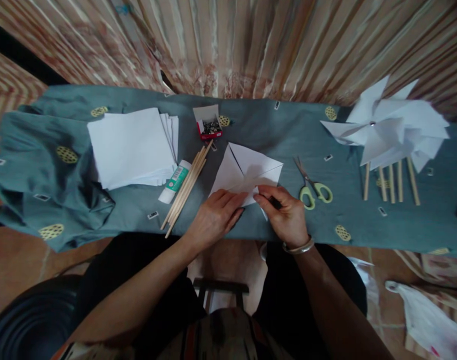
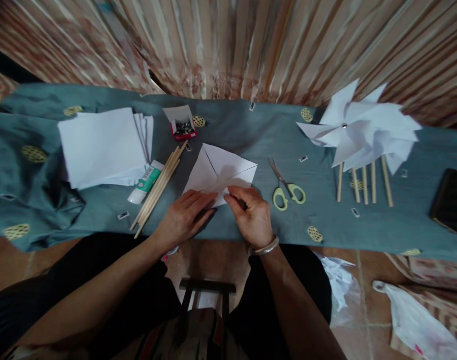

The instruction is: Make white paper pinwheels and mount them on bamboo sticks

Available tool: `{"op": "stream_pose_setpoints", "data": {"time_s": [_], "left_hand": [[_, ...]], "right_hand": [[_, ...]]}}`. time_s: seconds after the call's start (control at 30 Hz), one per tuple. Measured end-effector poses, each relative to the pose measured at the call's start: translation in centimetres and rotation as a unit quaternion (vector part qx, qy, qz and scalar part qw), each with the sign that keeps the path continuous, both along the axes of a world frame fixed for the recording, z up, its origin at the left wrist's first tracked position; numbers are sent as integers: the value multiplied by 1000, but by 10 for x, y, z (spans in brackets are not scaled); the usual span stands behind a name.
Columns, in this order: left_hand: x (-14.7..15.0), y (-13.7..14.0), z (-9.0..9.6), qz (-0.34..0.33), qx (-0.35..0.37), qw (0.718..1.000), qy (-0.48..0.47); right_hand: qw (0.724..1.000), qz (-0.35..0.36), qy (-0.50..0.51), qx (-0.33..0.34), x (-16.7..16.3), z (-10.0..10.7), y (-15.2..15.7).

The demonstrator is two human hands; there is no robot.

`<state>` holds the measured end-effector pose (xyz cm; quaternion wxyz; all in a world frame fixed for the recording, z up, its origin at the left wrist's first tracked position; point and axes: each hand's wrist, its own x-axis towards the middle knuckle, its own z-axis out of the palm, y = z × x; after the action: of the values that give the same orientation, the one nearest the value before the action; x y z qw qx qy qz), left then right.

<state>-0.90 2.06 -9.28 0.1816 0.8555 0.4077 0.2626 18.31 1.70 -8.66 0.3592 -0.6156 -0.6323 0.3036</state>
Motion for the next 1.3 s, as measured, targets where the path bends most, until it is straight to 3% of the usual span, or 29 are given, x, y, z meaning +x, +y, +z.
{"op": "stream_pose_setpoints", "data": {"time_s": [0.2, 0.47, 0.97, 1.3], "left_hand": [[-1, 2, -2, -19, -11, 1000, 3], [0, 1, -6, -13, 0, 1000, -11], [2, 4, -3, -9, -5, 1000, -24], [3, 5, -2, -8, -18, 1000, -19]], "right_hand": [[998, -5, -65, 26, -8, 4, 8], [976, 79, -160, 127, -11, 4, 8], [946, 59, -240, 208, -13, -4, 4], [956, 77, -217, 182, -15, -8, 4]]}}
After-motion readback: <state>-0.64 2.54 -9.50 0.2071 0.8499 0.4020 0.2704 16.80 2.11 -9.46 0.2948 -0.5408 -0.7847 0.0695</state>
